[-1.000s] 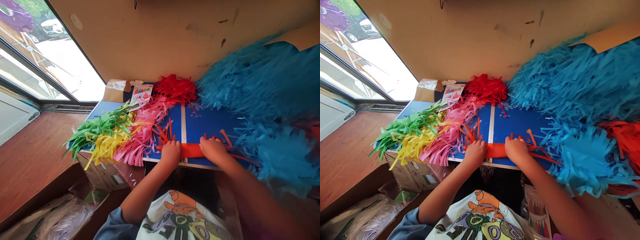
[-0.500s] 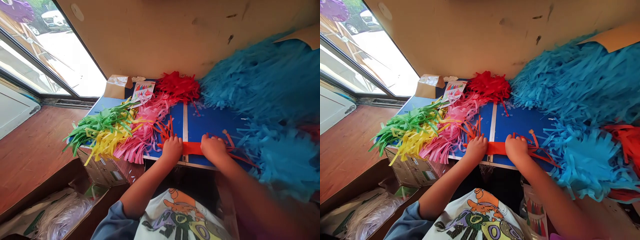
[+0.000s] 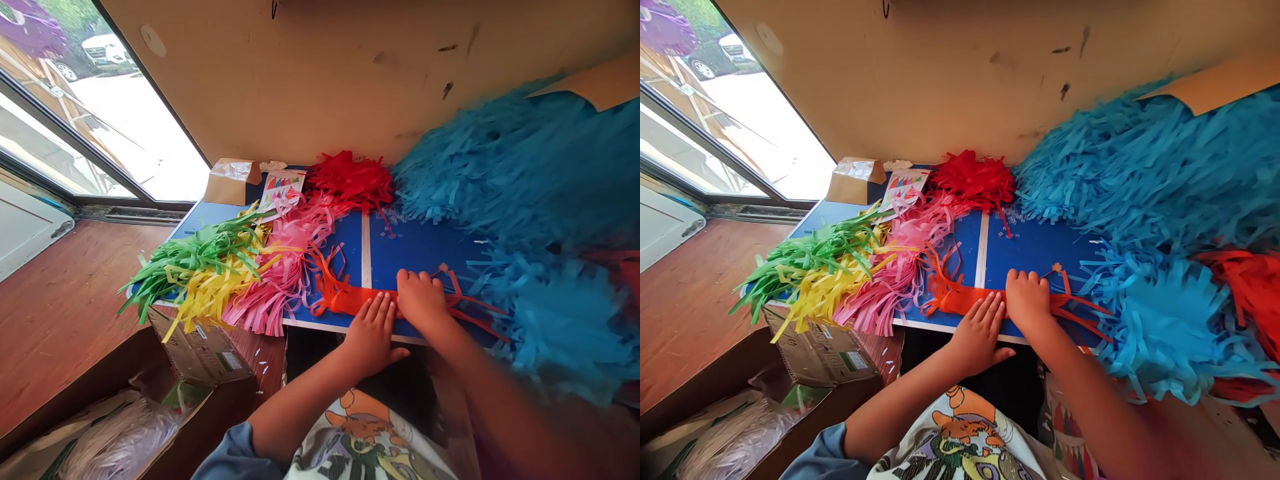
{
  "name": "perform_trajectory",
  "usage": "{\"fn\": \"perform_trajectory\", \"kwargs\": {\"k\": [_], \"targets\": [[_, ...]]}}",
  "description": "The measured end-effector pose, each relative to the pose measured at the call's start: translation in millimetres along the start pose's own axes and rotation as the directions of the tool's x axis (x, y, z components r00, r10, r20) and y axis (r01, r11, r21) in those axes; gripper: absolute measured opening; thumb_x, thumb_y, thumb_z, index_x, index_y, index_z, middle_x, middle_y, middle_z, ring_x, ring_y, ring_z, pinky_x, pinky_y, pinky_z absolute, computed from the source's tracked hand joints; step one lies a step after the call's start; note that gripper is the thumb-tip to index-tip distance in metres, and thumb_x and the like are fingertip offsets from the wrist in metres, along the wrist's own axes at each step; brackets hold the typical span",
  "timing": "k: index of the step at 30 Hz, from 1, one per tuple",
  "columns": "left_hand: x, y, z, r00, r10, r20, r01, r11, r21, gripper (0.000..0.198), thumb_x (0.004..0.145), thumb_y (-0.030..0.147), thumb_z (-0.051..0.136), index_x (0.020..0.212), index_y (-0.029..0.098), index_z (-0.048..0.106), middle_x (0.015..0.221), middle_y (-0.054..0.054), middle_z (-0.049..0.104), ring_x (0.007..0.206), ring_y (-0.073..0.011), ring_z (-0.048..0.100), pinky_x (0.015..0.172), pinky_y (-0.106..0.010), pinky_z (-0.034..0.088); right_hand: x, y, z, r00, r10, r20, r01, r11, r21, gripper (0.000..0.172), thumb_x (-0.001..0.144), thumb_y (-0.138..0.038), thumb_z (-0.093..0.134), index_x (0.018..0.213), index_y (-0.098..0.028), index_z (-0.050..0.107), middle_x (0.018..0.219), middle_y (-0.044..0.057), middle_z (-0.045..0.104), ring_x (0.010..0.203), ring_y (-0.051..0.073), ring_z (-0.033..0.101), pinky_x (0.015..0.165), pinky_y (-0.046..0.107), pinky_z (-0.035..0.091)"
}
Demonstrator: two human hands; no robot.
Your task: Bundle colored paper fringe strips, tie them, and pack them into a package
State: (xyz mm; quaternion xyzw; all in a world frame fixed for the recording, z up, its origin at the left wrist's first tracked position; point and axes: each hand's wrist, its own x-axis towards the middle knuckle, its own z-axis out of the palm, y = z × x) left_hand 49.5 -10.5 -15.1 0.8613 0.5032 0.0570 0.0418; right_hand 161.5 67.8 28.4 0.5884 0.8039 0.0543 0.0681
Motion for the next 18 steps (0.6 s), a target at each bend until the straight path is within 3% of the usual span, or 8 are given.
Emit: {"fn": "perform_trajectory", "kwargs": {"k": [6,10,12,14,16,18], "targets": [[-22.7,-42.1,-8.4,0.991,-0.123,0.057,0.124,0.992,-0.014,0.09,0.076,0.069,0.041,0.139,0.008,0.026,0.148,-0.018,0.018,0.137,-0.0298,0.014,0.11,-0.044,0.016,4.3,3.5,1.5,0.999,-0.031,-0.014,0.031,0.999,0.015,0.026,0.08,-0.004,0.037,0.094,-0.01,0.059,0.087,0.017,0.064,0.088,0.03,0.057,0.068,0.037,0.037],[-27.4,-52.7,-8.3,0.992,-0.113,0.061,0.114,0.993,-0.008,0.102,0.066,0.074,0.05,0.14,0.009,0.025,0.148,-0.02,0.016,0.137,-0.0315,0.012,0.109,-0.045,0.016,-4.9,3.7,-1.7,0.995,-0.053,-0.082,0.058,0.996,0.061,0.026,0.085,-0.009,0.037,0.094,-0.015,0.061,0.098,0.013,0.064,0.091,0.027,0.056,0.074,0.038,0.038],[-27.0,-51.9,-5.8,0.993,-0.103,0.049,0.104,0.995,-0.012,0.104,0.062,0.076,0.052,0.14,0.013,0.025,0.148,-0.021,0.015,0.137,-0.033,0.012,0.108,-0.046,0.017,-17.0,-4.5,4.6,0.965,-0.128,-0.23,0.161,0.978,0.131,0.028,0.09,-0.02,0.036,0.104,-0.016,0.059,0.112,0.012,0.06,0.102,0.026,0.053,0.086,0.04,0.036],[-26.8,-51.0,-3.9,0.995,-0.088,0.05,0.089,0.996,-0.011,0.101,0.063,0.073,0.054,0.14,0.014,0.026,0.148,-0.02,0.014,0.137,-0.033,0.012,0.108,-0.046,0.019,-31.3,-16.4,19.2,0.881,-0.293,-0.37,0.371,0.915,0.159,0.039,0.091,-0.037,0.037,0.118,-0.013,0.053,0.126,0.012,0.053,0.116,0.025,0.045,0.096,0.039,0.031],[-27.4,-51.8,-3.5,0.995,-0.083,0.062,0.083,0.997,-0.004,0.095,0.066,0.066,0.057,0.139,0.014,0.028,0.148,-0.02,0.014,0.137,-0.0323,0.013,0.107,-0.044,0.02,-44.5,-26.1,38.4,0.81,-0.428,-0.401,0.512,0.85,0.126,0.059,0.086,-0.052,0.04,0.128,-0.011,0.045,0.135,0.013,0.045,0.125,0.026,0.036,0.101,0.04,0.029],[-28.9,-54.9,-4.5,0.994,-0.079,0.071,0.08,0.997,-0.003,0.092,0.067,0.063,0.058,0.139,0.015,0.028,0.149,-0.019,0.015,0.137,-0.0312,0.014,0.108,-0.044,0.019,-54.2,-28.5,55.4,0.837,-0.413,-0.359,0.476,0.874,0.104,0.071,0.082,-0.061,0.041,0.132,-0.011,0.041,0.14,0.014,0.038,0.129,0.029,0.03,0.103,0.045,0.025]]}}
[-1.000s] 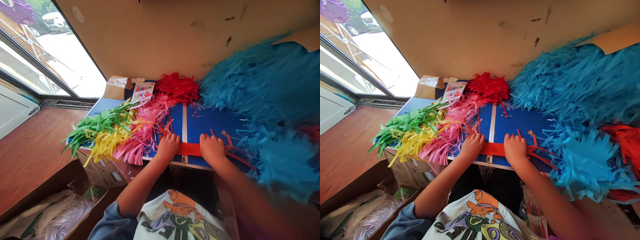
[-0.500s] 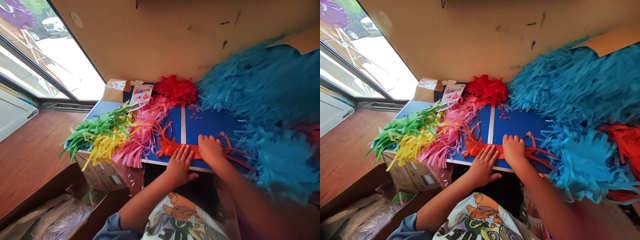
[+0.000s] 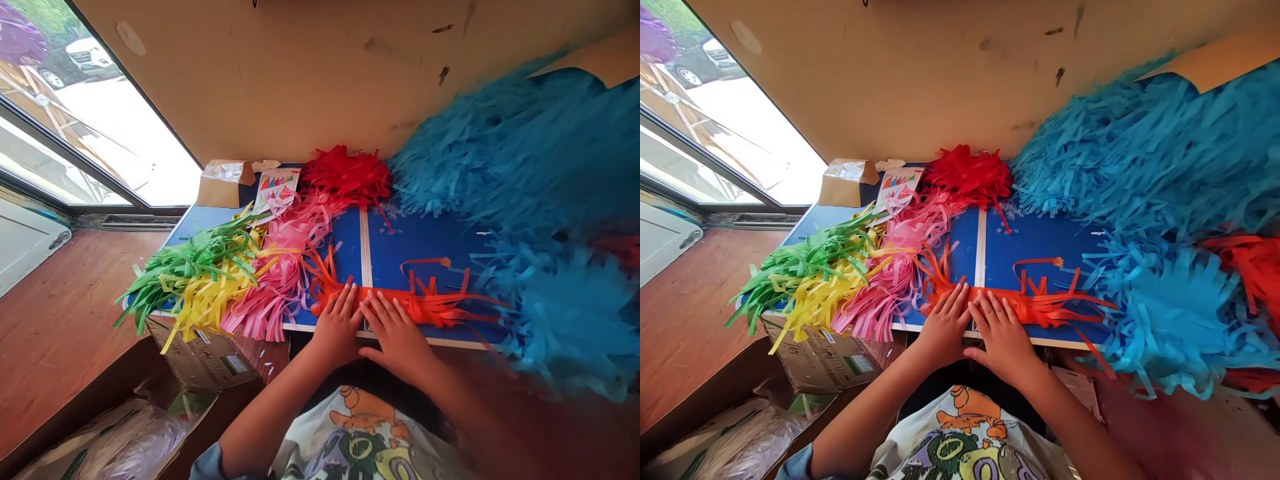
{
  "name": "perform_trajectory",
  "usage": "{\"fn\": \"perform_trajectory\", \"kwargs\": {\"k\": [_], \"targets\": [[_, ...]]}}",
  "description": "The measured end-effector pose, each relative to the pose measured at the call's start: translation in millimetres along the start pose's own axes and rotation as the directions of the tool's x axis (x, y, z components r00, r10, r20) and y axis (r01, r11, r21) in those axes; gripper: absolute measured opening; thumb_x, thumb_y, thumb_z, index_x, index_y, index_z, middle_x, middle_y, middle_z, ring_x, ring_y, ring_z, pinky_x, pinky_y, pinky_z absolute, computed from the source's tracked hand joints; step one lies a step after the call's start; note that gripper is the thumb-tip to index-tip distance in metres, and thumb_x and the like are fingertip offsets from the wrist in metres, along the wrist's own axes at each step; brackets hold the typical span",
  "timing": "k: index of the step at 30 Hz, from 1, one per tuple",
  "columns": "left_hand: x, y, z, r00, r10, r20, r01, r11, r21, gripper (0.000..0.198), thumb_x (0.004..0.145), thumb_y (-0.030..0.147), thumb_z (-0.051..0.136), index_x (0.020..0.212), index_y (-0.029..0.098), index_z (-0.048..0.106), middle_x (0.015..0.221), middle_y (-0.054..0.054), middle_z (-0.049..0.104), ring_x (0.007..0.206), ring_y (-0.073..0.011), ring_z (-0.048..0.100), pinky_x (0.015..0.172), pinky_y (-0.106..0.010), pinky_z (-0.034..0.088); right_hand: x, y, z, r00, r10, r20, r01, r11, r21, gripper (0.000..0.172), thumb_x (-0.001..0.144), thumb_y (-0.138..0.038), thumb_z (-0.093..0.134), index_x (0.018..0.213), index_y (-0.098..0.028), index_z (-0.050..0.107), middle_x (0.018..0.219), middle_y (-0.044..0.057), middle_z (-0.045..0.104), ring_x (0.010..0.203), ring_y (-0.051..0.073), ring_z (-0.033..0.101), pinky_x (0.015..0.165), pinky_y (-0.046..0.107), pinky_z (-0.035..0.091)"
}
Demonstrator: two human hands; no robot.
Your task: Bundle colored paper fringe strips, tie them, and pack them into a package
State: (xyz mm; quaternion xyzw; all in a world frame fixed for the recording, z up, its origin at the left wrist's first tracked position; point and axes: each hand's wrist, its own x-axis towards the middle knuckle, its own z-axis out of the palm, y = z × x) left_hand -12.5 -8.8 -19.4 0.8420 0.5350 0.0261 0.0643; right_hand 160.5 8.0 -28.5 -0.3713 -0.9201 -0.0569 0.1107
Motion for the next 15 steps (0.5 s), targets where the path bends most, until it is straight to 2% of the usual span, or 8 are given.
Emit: {"fn": "perform_trajectory", "kwargs": {"k": [3,7,11,15], "targets": [[-3.5,-8.8,-3.7,0.999,0.034,0.014,-0.034,0.999,0.002,0.095,0.068,0.067,0.054,0.141,0.014,0.022,0.149,-0.016,0.015,0.138,-0.029,0.014,0.108,-0.043,0.017,-14.9,5.8,5.9,0.981,0.191,0.042,-0.188,0.98,-0.058,0.074,0.083,-0.064,0.033,0.134,-0.011,0.041,0.142,0.015,0.034,0.13,0.031,0.028,0.104,0.054,0.017],[-9.6,-25.4,-13.2,0.992,0.12,0.036,-0.122,0.991,0.056,0.092,0.075,0.065,0.047,0.141,0.008,0.019,0.149,-0.013,0.019,0.137,-0.0264,0.015,0.109,-0.04,0.017,-24.5,16.2,-6.6,0.962,0.273,0.019,-0.27,0.958,-0.096,0.074,0.085,-0.064,0.022,0.13,-0.011,0.046,0.139,0.013,0.039,0.128,0.032,0.032,0.104,0.06,0.008],[-14.7,-40.3,-26.2,0.983,0.181,0.036,-0.184,0.976,0.113,0.075,0.081,0.063,0.039,0.135,0.011,0.034,0.144,-0.012,0.033,0.134,-0.0264,0.026,0.108,-0.043,0.019,-27.5,22.4,-18.5,0.941,0.33,-0.075,-0.338,0.93,-0.147,0.064,0.089,-0.058,0.02,0.105,-0.015,0.064,0.13,0.011,0.051,0.125,0.032,0.037,0.105,0.06,0.006],[-18.0,-47.8,-35.6,0.981,0.193,-0.004,-0.19,0.969,0.161,0.056,0.084,0.059,0.04,0.115,0.014,0.055,0.136,-0.011,0.046,0.127,-0.0265,0.038,0.105,-0.043,0.026,-29.6,31.5,-20.4,0.946,0.279,-0.165,-0.309,0.929,-0.202,0.056,0.089,-0.056,0.026,0.087,-0.017,0.067,0.124,0.011,0.056,0.119,0.033,0.043,0.103,0.062,0.008]]}}
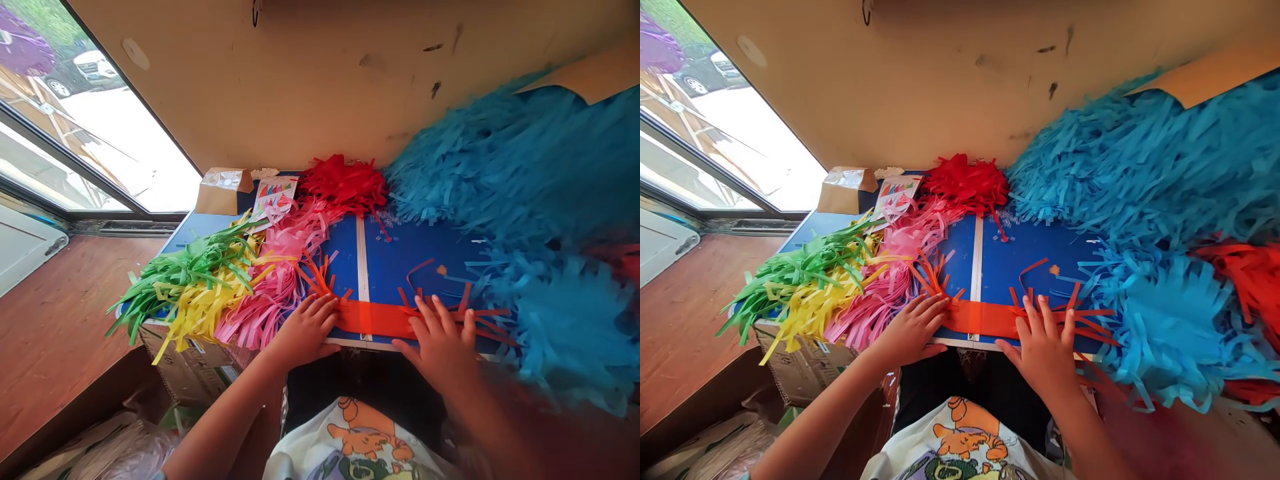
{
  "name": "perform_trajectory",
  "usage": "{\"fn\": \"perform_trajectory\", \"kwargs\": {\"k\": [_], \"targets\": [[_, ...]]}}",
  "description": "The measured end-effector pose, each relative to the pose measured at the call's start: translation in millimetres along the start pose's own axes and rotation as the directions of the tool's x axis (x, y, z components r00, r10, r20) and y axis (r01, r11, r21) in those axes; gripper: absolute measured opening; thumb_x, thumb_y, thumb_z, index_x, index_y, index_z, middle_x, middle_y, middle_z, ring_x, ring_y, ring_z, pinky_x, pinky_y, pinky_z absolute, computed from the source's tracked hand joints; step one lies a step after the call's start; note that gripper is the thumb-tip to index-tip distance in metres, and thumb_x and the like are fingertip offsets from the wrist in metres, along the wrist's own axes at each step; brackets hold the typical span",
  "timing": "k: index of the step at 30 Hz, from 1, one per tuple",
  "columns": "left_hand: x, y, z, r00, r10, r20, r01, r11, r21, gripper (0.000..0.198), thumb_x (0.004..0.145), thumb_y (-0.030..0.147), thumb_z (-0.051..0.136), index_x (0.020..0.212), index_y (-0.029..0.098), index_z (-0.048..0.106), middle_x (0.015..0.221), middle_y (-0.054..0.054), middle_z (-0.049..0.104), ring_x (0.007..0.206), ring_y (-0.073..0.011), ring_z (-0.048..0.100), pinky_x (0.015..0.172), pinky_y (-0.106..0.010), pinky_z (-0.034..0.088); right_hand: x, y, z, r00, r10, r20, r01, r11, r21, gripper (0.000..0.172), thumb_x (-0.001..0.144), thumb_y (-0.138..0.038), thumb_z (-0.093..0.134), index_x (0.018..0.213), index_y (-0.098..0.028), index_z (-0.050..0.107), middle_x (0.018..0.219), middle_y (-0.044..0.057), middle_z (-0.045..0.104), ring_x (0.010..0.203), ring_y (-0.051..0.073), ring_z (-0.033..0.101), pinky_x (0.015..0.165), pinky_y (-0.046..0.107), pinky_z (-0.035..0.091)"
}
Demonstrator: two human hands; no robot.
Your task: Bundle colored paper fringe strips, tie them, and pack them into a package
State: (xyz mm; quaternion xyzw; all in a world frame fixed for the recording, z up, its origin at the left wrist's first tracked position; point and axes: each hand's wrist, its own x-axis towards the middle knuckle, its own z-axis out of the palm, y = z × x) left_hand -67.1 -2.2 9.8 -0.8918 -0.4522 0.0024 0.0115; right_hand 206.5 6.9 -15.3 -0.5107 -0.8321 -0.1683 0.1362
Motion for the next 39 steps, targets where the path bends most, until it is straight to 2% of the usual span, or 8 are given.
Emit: {"fn": "perform_trajectory", "kwargs": {"k": [8,12,17,20,24,30,33,39], "targets": [[-12.3,-17.8,-12.7,0.995,-0.023,-0.094,0.029,0.997,0.07,0.043,0.082,0.056,0.048,0.094,0.02,0.066,0.127,-0.008,0.055,0.119,-0.0277,0.047,0.1,-0.044,0.033,-7.3,17.2,3.0,0.998,0.037,-0.046,-0.041,0.996,-0.076,0.052,0.089,-0.053,0.033,0.087,-0.014,0.067,0.118,0.015,0.059,0.114,0.034,0.047,0.101,0.062,0.014],[-17.5,-27.7,-24.3,0.99,-0.042,-0.137,0.055,0.995,0.088,0.03,0.083,0.048,0.053,0.086,0.023,0.068,0.123,-0.005,0.058,0.115,-0.0272,0.049,0.098,-0.045,0.035,-6.7,25.8,2.8,0.998,-0.003,-0.07,0.0,0.999,-0.04,0.046,0.087,-0.052,0.038,0.082,-0.017,0.068,0.113,0.013,0.063,0.109,0.033,0.051,0.1,0.062,0.015],[-16.7,-36.5,-34.5,0.987,0.013,-0.16,0.009,0.991,0.135,0.027,0.081,0.044,0.056,0.084,0.022,0.07,0.117,-0.005,0.062,0.112,-0.0273,0.051,0.096,-0.044,0.036,1.0,30.0,-9.2,1.0,0.016,-0.011,-0.015,0.999,0.052,0.047,0.091,-0.048,0.034,0.08,-0.019,0.069,0.116,0.01,0.061,0.114,0.029,0.048,0.105,0.057,0.012],[-16.2,-41.0,-40.4,0.989,0.033,-0.142,-0.012,0.989,0.147,0.026,0.082,0.044,0.055,0.083,0.023,0.07,0.116,-0.004,0.062,0.111,-0.0267,0.05,0.097,-0.045,0.036,5.1,40.0,-13.2,0.996,-0.08,0.042,0.074,0.99,0.123,0.045,0.09,-0.047,0.035,0.078,-0.02,0.069,0.116,0.01,0.062,0.114,0.028,0.049,0.105,0.056,0.015],[-16.9,-47.8,-45.3,0.994,0.053,-0.099,-0.036,0.985,0.167,0.027,0.083,0.043,0.053,0.079,0.023,0.071,0.113,-0.003,0.064,0.109,-0.0259,0.052,0.097,-0.044,0.036,12.8,60.9,-10.7,0.957,-0.23,0.178,0.177,0.946,0.271,0.029,0.085,-0.044,0.046,0.078,-0.026,0.068,0.119,0.005,0.06,0.116,0.027,0.047,0.102,0.057,0.02],[-17.2,-57.0,-44.4,0.996,0.088,-0.017,-0.083,0.981,0.175,0.029,0.084,0.043,0.051,0.076,0.023,0.071,0.111,-0.003,0.064,0.106,-0.0237,0.053,0.096,-0.042,0.036,30.0,74.5,-7.1,0.907,-0.255,0.335,0.059,0.864,0.499,0.033,0.086,-0.043,0.044,0.068,-0.027,0.066,0.119,0.001,0.058,0.116,0.025,0.047,0.101,0.055,0.026],[-17.6,-59.5,-45.6,0.995,0.1,0.006,-0.1,0.978,0.185,0.027,0.084,0.041,0.051,0.077,0.023,0.071,0.11,-0.003,0.065,0.105,-0.0239,0.053,0.094,-0.042,0.037,34.7,75.1,-4.1,0.902,-0.252,0.35,0.005,0.818,0.575,0.034,0.086,-0.039,0.044,0.062,-0.025,0.063,0.117,0.001,0.059,0.116,0.024,0.046,0.1,0.05,0.03],[-19.9,-69.3,-51.8,0.973,0.222,0.067,-0.232,0.948,0.218,0.024,0.083,0.038,0.054,0.077,0.021,0.07,0.106,-0.004,0.066,0.104,-0.0229,0.054,0.092,-0.039,0.038,40.5,88.6,6.5,0.896,-0.268,0.354,-0.084,0.681,0.728,0.037,0.085,-0.039,0.044,0.055,-0.021,0.054,0.113,0.006,0.059,0.11,0.024,0.051,0.093,0.043,0.04]]}}
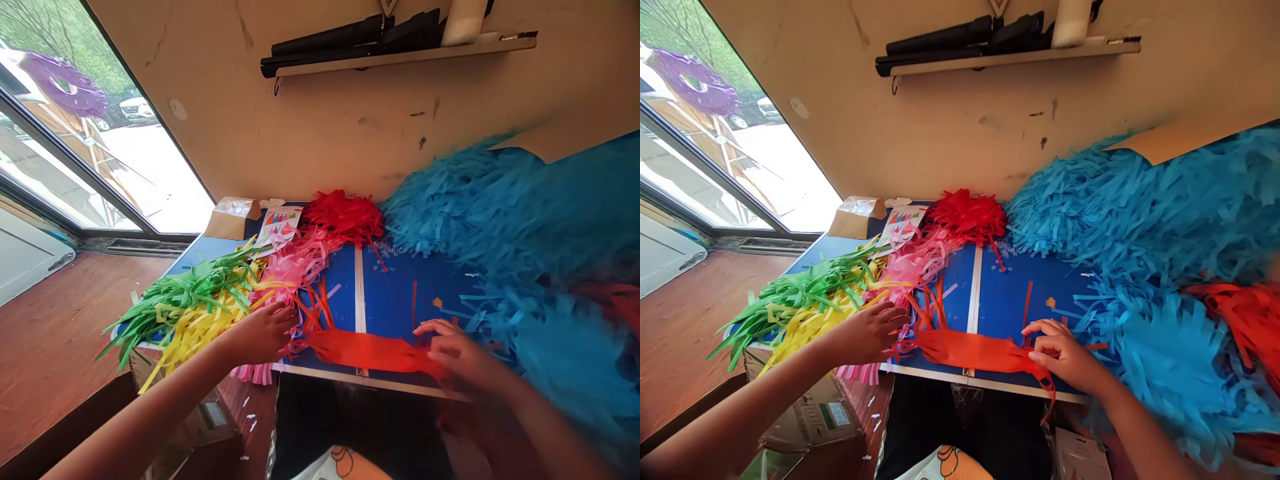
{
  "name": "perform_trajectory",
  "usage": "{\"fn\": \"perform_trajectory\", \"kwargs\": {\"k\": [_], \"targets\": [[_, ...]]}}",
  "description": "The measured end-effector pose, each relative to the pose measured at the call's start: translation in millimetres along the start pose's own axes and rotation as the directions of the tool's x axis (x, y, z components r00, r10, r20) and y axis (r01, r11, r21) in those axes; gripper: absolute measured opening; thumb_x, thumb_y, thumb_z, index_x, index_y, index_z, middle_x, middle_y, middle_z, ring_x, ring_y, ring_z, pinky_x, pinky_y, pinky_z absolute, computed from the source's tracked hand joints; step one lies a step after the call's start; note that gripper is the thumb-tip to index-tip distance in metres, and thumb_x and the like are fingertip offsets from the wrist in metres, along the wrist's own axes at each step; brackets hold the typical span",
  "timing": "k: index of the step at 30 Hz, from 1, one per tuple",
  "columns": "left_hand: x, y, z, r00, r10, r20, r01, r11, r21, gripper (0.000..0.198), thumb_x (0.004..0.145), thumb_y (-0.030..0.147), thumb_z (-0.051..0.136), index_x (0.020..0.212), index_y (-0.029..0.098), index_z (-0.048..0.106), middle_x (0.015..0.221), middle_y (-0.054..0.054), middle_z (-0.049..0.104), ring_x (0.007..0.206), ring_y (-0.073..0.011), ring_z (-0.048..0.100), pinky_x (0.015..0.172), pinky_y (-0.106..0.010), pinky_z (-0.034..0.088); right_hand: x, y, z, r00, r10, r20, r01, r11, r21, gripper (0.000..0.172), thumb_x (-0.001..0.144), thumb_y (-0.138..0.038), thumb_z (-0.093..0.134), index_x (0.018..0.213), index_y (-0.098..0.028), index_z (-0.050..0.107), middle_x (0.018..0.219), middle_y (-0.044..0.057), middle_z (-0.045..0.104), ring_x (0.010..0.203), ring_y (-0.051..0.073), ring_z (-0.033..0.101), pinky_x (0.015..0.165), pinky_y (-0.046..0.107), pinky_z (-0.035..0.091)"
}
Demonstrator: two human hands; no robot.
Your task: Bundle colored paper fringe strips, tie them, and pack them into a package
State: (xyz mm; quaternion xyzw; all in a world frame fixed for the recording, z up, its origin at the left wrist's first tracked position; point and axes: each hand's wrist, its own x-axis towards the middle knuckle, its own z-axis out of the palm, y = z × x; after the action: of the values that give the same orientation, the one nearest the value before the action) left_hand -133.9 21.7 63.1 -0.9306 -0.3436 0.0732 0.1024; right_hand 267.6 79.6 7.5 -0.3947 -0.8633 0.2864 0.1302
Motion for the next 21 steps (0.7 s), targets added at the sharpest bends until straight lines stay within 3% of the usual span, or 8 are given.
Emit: {"fn": "perform_trajectory", "kwargs": {"k": [2,5,9,11,14,17,18,21], "targets": [[-1.8,-6.2,-1.1,1.0,0.021,0.017,-0.022,1.0,0.007,0.022,0.081,0.038,0.056,0.075,0.021,0.07,0.105,-0.005,0.066,0.104,-0.0227,0.054,0.093,-0.038,0.038,0.6,4.8,-4.4,1.0,0.005,0.006,-0.005,0.999,0.043,0.035,0.084,-0.039,0.046,0.055,-0.02,0.053,0.112,0.007,0.059,0.107,0.023,0.053,0.091,0.04,0.042],[-5.8,-17.6,-5.2,0.999,0.028,0.03,-0.028,0.999,0.024,0.019,0.077,0.037,0.06,0.075,0.021,0.069,0.104,-0.006,0.066,0.103,-0.0232,0.054,0.094,-0.04,0.037,0.5,6.1,-8.7,0.999,0.035,0.001,-0.035,0.997,-0.069,0.028,0.079,-0.038,0.052,0.058,-0.021,0.053,0.112,0.005,0.06,0.108,0.024,0.052,0.092,0.043,0.04],[-9.3,-21.7,-19.7,0.988,-0.13,-0.078,0.126,0.99,-0.06,0.017,0.077,0.031,0.057,0.068,0.02,0.066,0.1,-0.005,0.066,0.101,-0.0238,0.055,0.09,-0.042,0.039,-1.0,1.1,-2.8,0.998,0.034,-0.061,-0.051,0.95,-0.306,0.009,0.073,-0.026,0.053,0.065,-0.023,0.056,0.114,0.003,0.06,0.112,0.026,0.05,0.098,0.054,0.03],[-1.3,-5.8,-26.3,0.931,-0.322,-0.172,0.29,0.938,-0.189,0.021,0.08,0.028,0.049,0.066,0.019,0.063,0.098,-0.005,0.066,0.098,-0.0228,0.056,0.087,-0.041,0.041,-1.9,-0.7,3.5,0.996,0.003,-0.086,-0.036,0.923,-0.382,0.007,0.07,-0.021,0.05,0.068,-0.024,0.056,0.113,0.002,0.061,0.111,0.026,0.05,0.099,0.056,0.027],[32.5,46.8,-22.6,0.793,-0.567,-0.223,0.467,0.8,-0.376,0.029,0.088,0.031,0.038,0.082,0.02,0.064,0.104,-0.006,0.066,0.098,-0.0206,0.057,0.086,-0.038,0.043,-3.0,-2.7,10.5,0.994,-0.029,-0.109,-0.024,0.891,-0.454,0.014,0.068,-0.016,0.045,0.07,-0.025,0.056,0.111,0.001,0.062,0.11,0.024,0.051,0.098,0.056,0.027],[76.4,107.0,-1.7,0.891,-0.439,-0.111,0.361,0.836,-0.413,0.06,0.085,0.054,0.04,0.127,0.012,0.047,0.132,-0.012,0.05,0.121,-0.0259,0.046,0.098,-0.039,0.037,-4.6,-10.6,12.5,0.984,-0.056,-0.168,-0.037,0.862,-0.505,0.019,0.066,-0.012,0.042,0.067,-0.024,0.056,0.106,0.001,0.064,0.108,0.025,0.052,0.097,0.057,0.026],[87.6,121.6,6.4,0.927,-0.368,-0.072,0.304,0.85,-0.43,0.07,0.084,0.061,0.038,0.133,0.01,0.039,0.137,-0.012,0.043,0.126,-0.0266,0.04,0.102,-0.039,0.033,-5.5,-16.0,13.6,0.975,-0.071,-0.211,-0.05,0.854,-0.517,0.019,0.067,-0.012,0.042,0.066,-0.024,0.056,0.104,0.001,0.065,0.106,0.025,0.054,0.097,0.057,0.025],[102.8,141.0,24.4,0.964,-0.265,0.011,0.239,0.851,-0.467,0.084,0.08,0.069,0.034,0.139,0.009,0.028,0.146,-0.014,0.026,0.134,-0.0299,0.024,0.108,-0.044,0.025,-8.5,-39.4,27.5,0.921,-0.187,-0.342,-0.038,0.83,-0.556,0.021,0.077,-0.017,0.043,0.081,-0.024,0.062,0.104,0.003,0.066,0.101,0.023,0.056,0.1,0.049,0.025]]}}
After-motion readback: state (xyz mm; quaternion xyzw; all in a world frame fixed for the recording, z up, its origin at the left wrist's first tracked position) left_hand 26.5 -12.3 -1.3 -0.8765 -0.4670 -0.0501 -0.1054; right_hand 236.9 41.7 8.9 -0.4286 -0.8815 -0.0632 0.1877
